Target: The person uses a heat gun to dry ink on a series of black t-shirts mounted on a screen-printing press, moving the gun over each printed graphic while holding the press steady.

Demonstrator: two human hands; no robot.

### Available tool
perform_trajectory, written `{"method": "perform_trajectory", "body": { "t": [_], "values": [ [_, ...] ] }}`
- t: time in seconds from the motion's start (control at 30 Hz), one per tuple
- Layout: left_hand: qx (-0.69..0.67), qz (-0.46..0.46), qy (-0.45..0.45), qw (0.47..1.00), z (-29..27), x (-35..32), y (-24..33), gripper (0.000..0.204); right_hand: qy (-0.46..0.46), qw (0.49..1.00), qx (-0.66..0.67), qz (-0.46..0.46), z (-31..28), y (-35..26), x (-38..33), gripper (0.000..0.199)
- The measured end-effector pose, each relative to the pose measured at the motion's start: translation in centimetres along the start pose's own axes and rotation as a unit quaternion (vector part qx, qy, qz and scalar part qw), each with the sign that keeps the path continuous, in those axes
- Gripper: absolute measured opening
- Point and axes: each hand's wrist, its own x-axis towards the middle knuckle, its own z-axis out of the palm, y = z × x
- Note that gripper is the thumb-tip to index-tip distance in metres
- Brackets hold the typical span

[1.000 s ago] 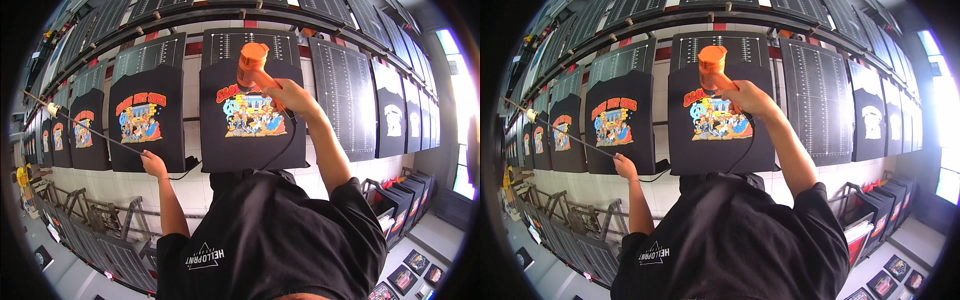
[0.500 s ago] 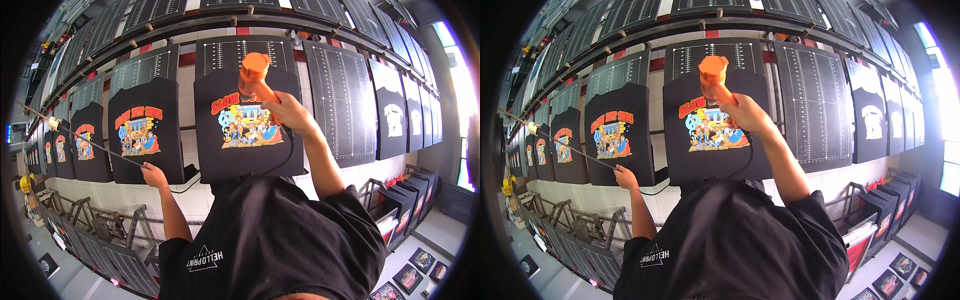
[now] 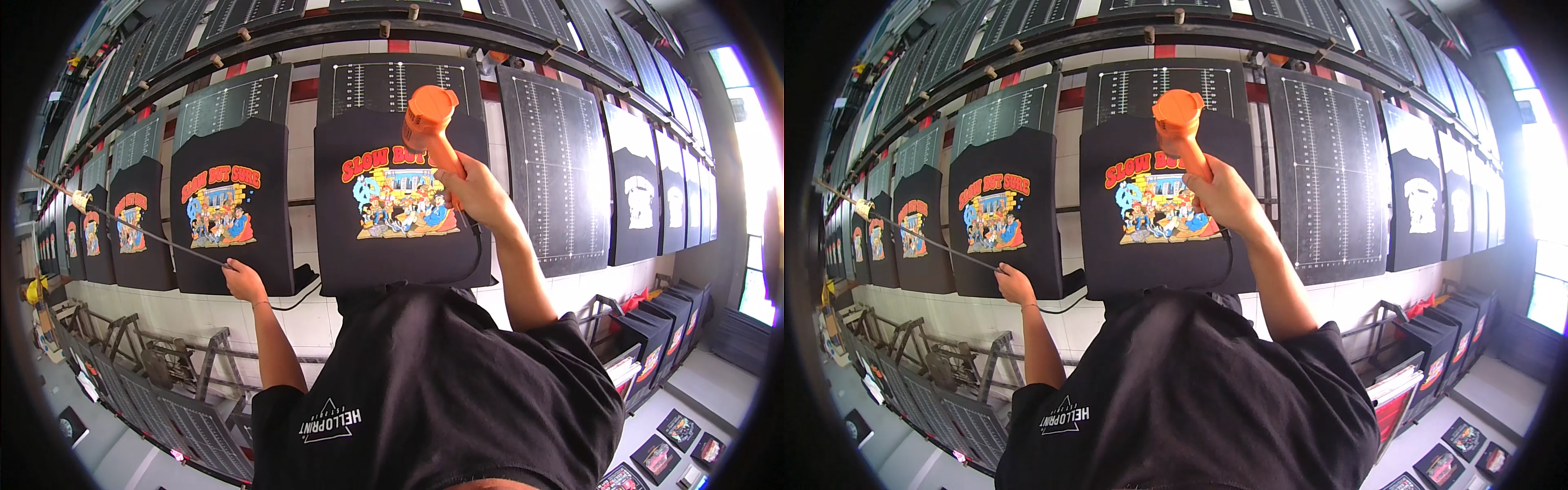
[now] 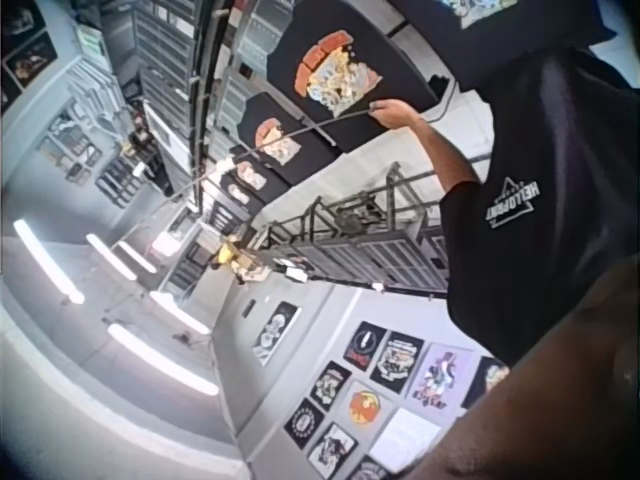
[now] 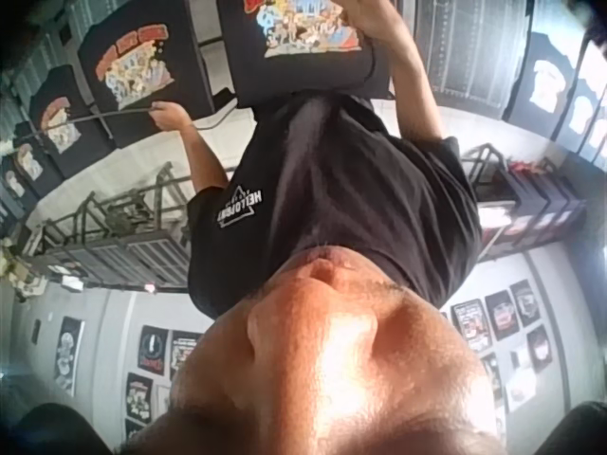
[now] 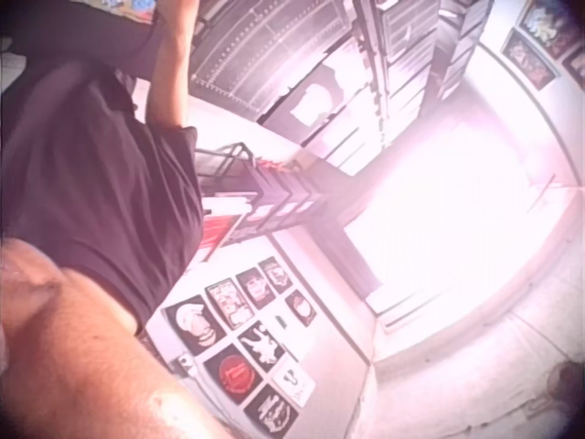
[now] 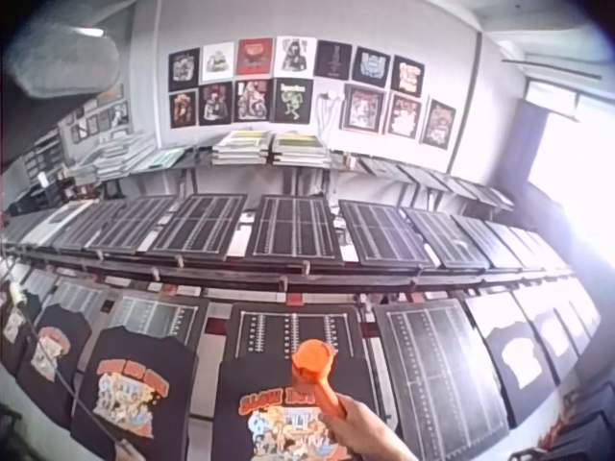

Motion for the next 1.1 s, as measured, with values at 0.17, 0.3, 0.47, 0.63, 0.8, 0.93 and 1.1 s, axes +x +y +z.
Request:
{"method": "perform_trajectory", "body": {
  "t": [0.17,0.3,0.47,0.63,0.8,0.93,1.1],
  "values": [
    [0.005,-0.001,0.003,1.0,0.0,0.1,-0.2,0.048,-0.005,1.0,0.022,0.02,-0.9,-0.9,-0.7,0.027],
    [0.003,-0.005,-0.008,1.0,0.1,0.1,0.0,0.049,0.02,1.0,0.002,0.021,-0.6,-0.4,-0.8,0.029],
    [0.004,-0.013,-0.011,1.0,0.4,0.3,-0.5,0.051,0.03,0.999,0.023,0.024,-0.4,0.5,-0.6,0.028],
    [0.01,-0.006,0.002,1.0,-0.1,0.0,0.3,0.049,0.019,0.998,0.031,0.045,-1.3,0.6,-0.9,0.03],
    [0.011,0.002,-0.001,1.0,-0.1,0.1,0.1,0.049,0.042,0.998,0.007,0.04,-1.7,0.4,-2.0,0.03],
    [0.006,-0.001,0.007,1.0,0.1,0.1,-0.1,0.05,0.083,0.996,-0.003,0.021,-0.8,0.3,-2.5,0.031],
    [0.01,-0.008,-0.014,1.0,-0.2,0.0,0.2,0.05,0.07,0.996,0.025,0.046,-1.8,0.5,-2.5,0.029]
  ]
}}
